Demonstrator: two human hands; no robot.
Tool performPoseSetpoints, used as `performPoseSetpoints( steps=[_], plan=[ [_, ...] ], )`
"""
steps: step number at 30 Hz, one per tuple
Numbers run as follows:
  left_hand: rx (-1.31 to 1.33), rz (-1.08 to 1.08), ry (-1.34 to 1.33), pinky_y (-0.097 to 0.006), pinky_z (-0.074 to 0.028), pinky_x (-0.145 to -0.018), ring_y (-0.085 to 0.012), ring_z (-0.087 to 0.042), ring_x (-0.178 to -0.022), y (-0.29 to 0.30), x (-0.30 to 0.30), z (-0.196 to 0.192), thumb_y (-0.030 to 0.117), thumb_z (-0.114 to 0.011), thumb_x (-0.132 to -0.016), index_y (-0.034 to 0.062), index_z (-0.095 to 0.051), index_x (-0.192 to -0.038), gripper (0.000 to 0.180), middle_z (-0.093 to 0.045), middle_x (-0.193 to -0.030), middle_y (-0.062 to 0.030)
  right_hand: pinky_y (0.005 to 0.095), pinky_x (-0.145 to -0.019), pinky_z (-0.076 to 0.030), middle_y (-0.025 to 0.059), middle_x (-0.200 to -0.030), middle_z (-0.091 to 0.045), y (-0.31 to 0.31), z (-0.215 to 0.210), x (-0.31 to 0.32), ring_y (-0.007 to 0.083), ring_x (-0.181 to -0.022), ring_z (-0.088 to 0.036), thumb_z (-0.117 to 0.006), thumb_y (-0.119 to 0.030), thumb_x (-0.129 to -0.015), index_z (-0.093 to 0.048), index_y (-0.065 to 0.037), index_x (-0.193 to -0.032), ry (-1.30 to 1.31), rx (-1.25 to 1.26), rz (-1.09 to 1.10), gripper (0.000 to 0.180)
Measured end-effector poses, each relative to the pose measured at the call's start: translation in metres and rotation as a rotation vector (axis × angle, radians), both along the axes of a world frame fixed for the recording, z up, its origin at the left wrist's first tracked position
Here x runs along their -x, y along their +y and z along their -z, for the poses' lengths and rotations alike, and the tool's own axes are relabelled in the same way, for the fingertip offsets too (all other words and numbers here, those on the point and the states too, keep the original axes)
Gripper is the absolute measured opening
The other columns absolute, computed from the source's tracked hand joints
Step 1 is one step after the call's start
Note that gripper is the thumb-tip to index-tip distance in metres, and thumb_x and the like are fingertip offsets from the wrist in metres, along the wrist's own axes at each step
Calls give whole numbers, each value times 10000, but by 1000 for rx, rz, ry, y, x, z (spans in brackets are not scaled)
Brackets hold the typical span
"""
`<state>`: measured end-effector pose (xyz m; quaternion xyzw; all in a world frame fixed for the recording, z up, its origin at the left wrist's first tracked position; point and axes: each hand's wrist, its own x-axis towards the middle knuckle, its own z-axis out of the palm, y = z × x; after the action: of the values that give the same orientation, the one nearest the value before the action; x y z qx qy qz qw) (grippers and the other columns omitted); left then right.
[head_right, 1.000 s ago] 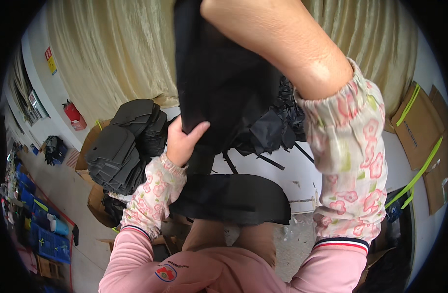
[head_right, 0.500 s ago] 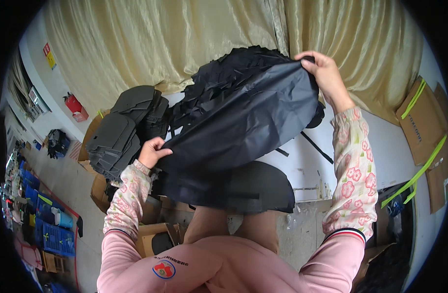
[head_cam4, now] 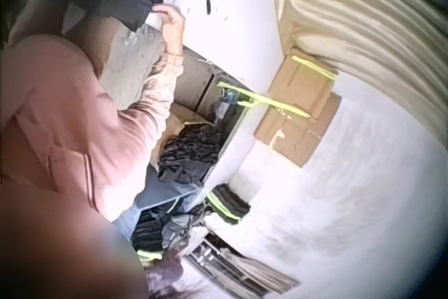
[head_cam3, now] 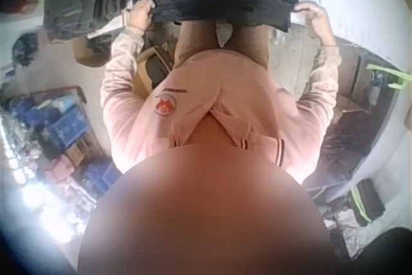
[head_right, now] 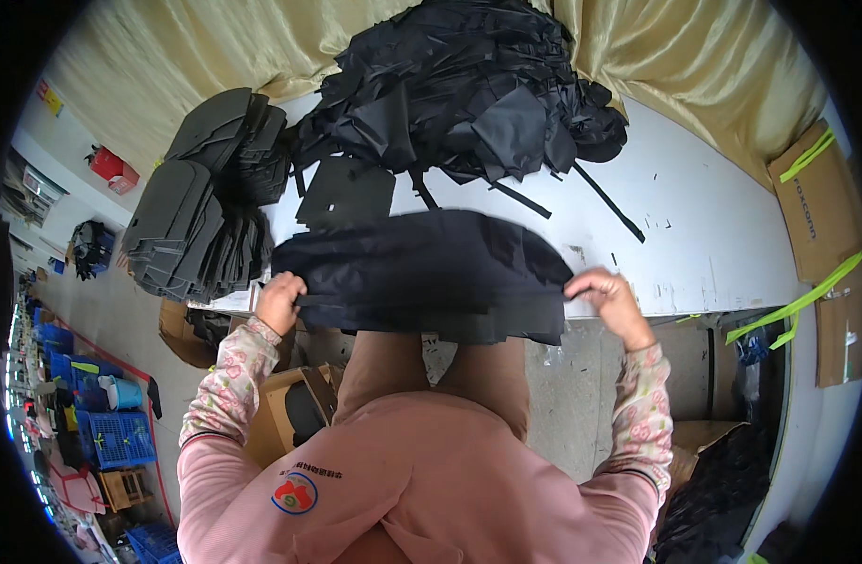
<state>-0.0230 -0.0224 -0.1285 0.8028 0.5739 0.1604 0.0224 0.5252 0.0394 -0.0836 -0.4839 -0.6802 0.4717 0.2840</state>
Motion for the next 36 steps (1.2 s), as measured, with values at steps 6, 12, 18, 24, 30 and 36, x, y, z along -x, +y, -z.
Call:
performPoseSetpoints(
  steps=[6, 12, 18, 24, 30, 36],
  plan=[
    [447, 129, -159, -395, -472, -730, -334, -593, -859, 10, 11, 27, 148, -826, -628, 94, -591, -954, 406, -572, -900, -101, 360, -861, -472, 71, -937, -670, -33, 32, -15, 273, -958, -592, -543, 139, -717, -687, -53, -874, -434, -313, -103, 286],
    [448, 110, -150, -379, -464, -695, -323, -593, -816, 35, 29, 8, 132, -811, -646, 64, -611, -854, 296, -583, -839, -107, 412, -1046, -365, 124, -1260, -551, -33, -12, 92, 320, -1238, -460, -671, -113, -778, -570, -73, -1209, -407, -566, -223, 445],
    [470, 223, -166, -380, -474, -724, -311, -599, -820, 53, 28, -42, 270, -819, -631, 61, -646, -885, 372, -605, -822, -106, 538, -1120, -179, 98, -1502, -278, -47, 30, 121, 319, -1400, -215, -702, -450, -736, -346, -142, -1430, -746, -541, -573, 839],
    [413, 65, -161, -347, -483, -747, -268, -637, -828, 61, 60, -70, 66, -722, -730, 41, -658, -912, 194, -656, -849, -103, 545, -1123, -158, 102, -1511, -256, -50, 31, 126, 327, -1408, -191, -709, -446, -734, -328, -136, -1438, -766, -505, -584, 859],
    [-217, 171, 174, -360, -411, -755, -242, -573, -846, 53, -5, -129, 23, -628, -677, 127, -660, -887, 237, -569, -810, -38, 452, -1126, -203, 142, -1445, -373, -17, -21, 148, 324, -1378, -275, -720, -248, -780, -316, -75, -1431, -422, -419, -512, 786],
    [-378, 412, -66, -341, -432, -816, -254, -566, -894, 64, -96, -145, 31, -638, -648, 106, -648, -1002, 362, -591, -908, -39, 280, -912, -440, 127, -1156, -585, 28, -51, 254, 160, -1040, -564, -588, 12, -875, -342, -8, -1384, 669, 106, -409, 566]
  ],
)
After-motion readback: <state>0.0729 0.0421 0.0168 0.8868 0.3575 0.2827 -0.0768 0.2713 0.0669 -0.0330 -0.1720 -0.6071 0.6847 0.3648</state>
